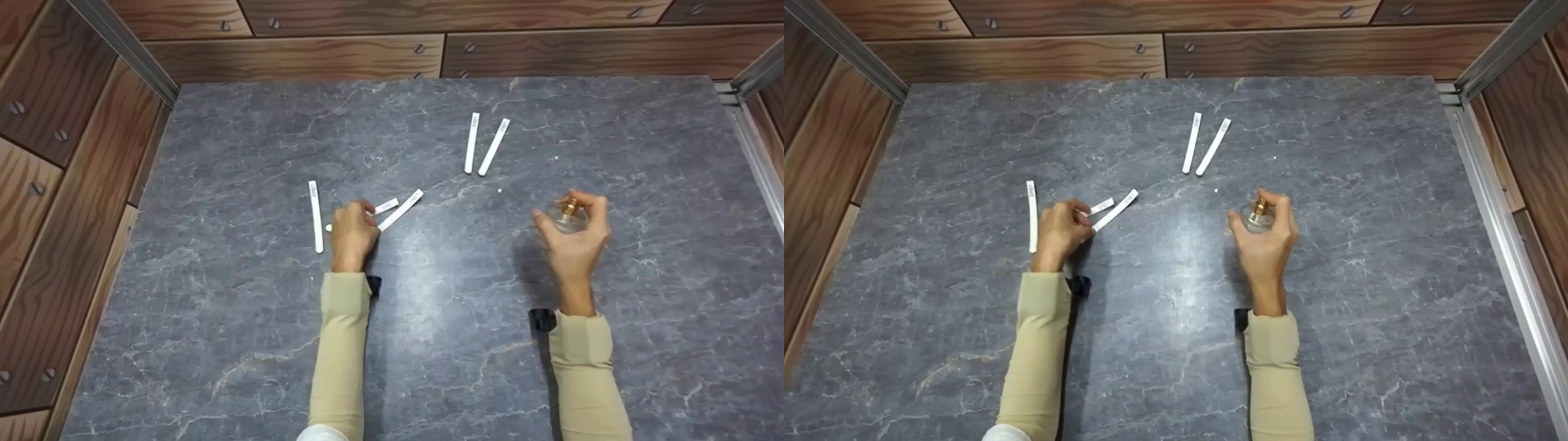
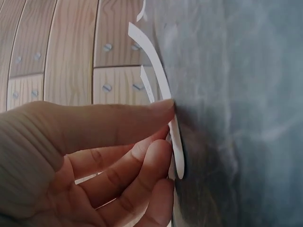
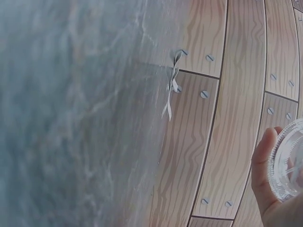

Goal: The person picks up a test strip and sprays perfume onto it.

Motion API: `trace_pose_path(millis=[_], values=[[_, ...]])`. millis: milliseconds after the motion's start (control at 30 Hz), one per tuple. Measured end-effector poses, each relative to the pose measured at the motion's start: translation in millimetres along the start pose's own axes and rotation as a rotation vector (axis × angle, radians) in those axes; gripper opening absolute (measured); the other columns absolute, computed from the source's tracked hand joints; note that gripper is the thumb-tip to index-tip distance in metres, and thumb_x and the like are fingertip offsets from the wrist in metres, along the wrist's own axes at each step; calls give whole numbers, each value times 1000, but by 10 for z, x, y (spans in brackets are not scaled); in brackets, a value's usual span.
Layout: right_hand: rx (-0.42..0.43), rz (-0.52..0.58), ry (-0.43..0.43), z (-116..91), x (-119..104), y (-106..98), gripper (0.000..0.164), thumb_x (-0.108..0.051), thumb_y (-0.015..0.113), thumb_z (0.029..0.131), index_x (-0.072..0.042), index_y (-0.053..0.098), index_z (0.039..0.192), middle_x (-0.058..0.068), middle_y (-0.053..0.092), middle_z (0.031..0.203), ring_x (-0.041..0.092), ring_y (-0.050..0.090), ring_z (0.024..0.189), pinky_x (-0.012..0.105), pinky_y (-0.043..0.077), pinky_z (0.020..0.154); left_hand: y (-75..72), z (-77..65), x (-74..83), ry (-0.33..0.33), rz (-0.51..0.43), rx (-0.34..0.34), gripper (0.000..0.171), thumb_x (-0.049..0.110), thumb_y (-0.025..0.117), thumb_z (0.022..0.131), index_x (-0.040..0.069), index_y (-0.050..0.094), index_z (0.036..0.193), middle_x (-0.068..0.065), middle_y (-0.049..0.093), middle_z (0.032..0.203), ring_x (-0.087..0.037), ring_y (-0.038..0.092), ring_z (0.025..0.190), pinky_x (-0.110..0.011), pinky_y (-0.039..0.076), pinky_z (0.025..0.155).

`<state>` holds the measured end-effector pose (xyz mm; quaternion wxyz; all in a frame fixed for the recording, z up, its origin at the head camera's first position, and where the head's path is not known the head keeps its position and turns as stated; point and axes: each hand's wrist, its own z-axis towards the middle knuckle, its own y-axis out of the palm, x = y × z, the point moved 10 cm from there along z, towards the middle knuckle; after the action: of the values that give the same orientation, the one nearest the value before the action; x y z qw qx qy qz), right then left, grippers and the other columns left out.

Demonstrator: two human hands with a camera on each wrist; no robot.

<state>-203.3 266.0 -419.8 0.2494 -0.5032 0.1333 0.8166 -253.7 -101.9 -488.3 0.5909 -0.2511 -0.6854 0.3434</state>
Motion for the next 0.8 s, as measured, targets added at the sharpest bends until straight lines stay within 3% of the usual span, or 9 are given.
trace_pose_path(millis=[200,467,567,800], values=[[9,15,-18,29,-17,-49,41,19,79,68,7,62,104,-4,65,89,10,62,87,23,49,85,94,-31,47,-5,47,-19,25,-7,66,80,3,76,100,-12,74,89,-34,71,86,-49,58,73],[-38,-21,-22,26,-47,48,47,19,81,67,16,58,108,-8,64,90,9,62,88,23,50,86,101,-19,71,-6,128,-40,24,-7,65,80,5,76,98,-16,74,98,-38,70,92,-51,56,77],[-51,-24,-32,7,-55,71,47,19,80,67,16,57,107,-9,64,91,9,62,89,23,49,87,114,-33,95,19,107,-47,25,-7,64,82,4,75,101,-16,74,97,-39,70,93,-51,56,79],[-94,-23,-59,-21,-105,173,46,18,80,67,18,57,107,-10,64,91,7,62,90,23,49,86,127,-45,56,76,-37,-81,27,-11,61,79,-1,74,101,-12,72,85,-34,69,91,-45,56,82]])
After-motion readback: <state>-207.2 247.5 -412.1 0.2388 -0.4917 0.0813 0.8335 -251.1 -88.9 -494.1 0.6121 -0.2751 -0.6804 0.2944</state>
